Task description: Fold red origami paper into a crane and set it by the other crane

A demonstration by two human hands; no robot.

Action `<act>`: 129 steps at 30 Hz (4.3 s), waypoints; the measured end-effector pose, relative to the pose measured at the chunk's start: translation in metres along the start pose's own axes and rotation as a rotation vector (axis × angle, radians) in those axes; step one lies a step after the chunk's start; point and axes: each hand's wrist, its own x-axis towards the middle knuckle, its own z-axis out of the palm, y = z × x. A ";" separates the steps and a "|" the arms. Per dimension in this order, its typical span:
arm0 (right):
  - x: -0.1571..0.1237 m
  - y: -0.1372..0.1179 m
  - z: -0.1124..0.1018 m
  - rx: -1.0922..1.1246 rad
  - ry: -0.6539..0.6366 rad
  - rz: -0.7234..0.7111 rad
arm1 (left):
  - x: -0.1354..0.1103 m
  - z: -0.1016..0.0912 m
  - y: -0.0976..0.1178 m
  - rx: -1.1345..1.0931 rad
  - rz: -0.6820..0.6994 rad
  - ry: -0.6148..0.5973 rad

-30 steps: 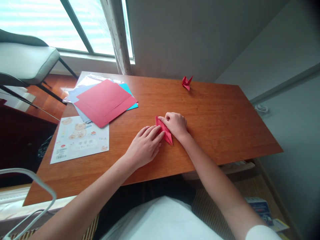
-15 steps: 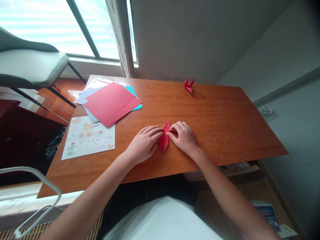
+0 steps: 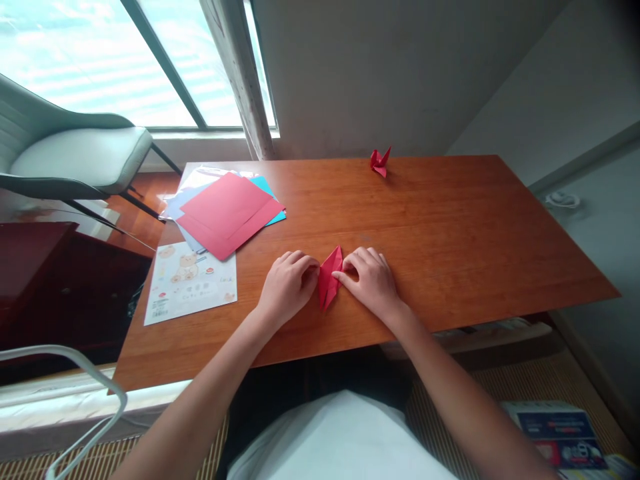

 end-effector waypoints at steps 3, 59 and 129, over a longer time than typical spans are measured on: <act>-0.001 -0.002 0.001 0.006 0.009 -0.004 | -0.001 0.001 0.008 -0.005 -0.071 0.003; -0.031 0.003 -0.017 0.197 -0.032 -0.316 | -0.064 -0.001 0.011 0.033 0.040 -0.054; -0.029 0.004 -0.014 0.320 -0.036 -0.300 | -0.004 -0.009 -0.013 0.051 0.497 -0.132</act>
